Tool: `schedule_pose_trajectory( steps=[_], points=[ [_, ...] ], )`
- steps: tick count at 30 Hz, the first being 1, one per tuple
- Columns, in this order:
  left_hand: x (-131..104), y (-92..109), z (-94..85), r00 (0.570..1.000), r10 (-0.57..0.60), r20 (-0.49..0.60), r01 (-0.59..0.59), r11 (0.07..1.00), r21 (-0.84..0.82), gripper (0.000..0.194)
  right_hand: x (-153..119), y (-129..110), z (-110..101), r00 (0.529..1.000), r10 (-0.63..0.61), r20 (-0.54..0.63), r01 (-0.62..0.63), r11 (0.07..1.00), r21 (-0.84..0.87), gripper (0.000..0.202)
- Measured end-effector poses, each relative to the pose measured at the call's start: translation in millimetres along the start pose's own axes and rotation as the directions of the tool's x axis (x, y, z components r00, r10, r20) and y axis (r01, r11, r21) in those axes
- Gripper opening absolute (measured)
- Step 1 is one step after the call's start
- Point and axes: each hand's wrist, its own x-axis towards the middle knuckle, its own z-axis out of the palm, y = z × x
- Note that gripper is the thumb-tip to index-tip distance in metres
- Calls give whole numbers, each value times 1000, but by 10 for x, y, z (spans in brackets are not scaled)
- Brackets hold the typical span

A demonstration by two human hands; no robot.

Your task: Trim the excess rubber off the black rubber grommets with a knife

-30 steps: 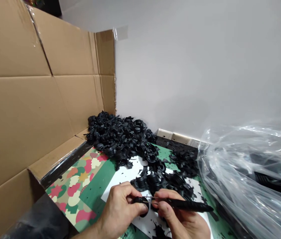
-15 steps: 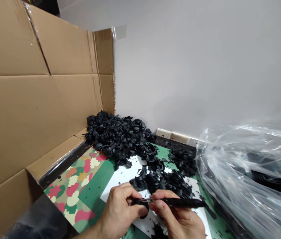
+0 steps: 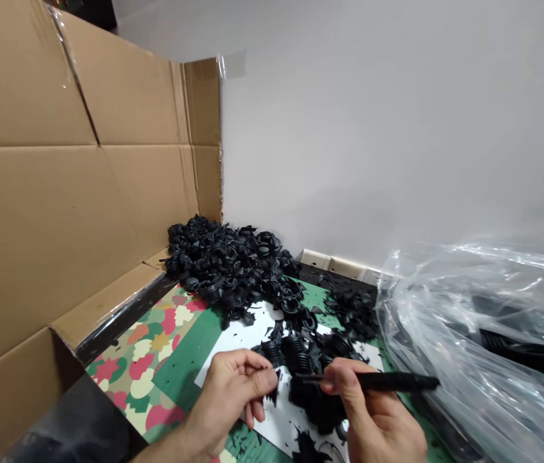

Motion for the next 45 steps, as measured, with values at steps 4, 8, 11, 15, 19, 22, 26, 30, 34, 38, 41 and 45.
schedule_pose_trajectory(
  steps=[4,8,11,15,19,22,26,30,34,38,41,45],
  points=[
    [64,33,-46,999,-7,-40,1,987,-162,48,-31,9,71,982,-41,185,17,991,132,41],
    [56,58,-4,1000,-4,-30,0,992,-130,53,-151,40,216,942,-183,282,136,974,181,30],
    [56,52,15,1000,10,20,-9,999,-33,58,-193,40,264,920,-196,339,129,969,210,25],
    [33,45,-34,980,188,69,-197,966,169,49,-164,51,250,944,34,329,-80,989,128,29],
    [-30,85,-50,907,410,93,-418,853,311,51,-143,98,251,935,118,334,-179,971,156,34],
    [-14,82,-27,912,401,88,-410,881,234,32,-148,121,251,913,144,382,-228,956,184,38],
    [70,26,-32,955,289,68,-288,957,-29,30,-150,138,237,882,177,437,-299,926,229,40],
    [107,2,-66,961,271,52,-267,961,-71,28,-154,184,255,867,194,459,-339,905,258,43],
    [106,1,-81,960,278,28,-277,960,-34,24,-171,237,294,871,205,447,-346,901,261,44],
    [84,7,-59,943,331,6,-331,943,36,17,-182,244,315,895,182,407,-306,915,264,43],
    [59,13,-30,940,341,-15,-340,939,57,12,-186,230,331,889,177,422,-299,923,242,43],
    [47,10,-23,937,348,-23,-345,934,98,8,-181,197,337,900,153,408,-263,937,228,44]
  ],
)
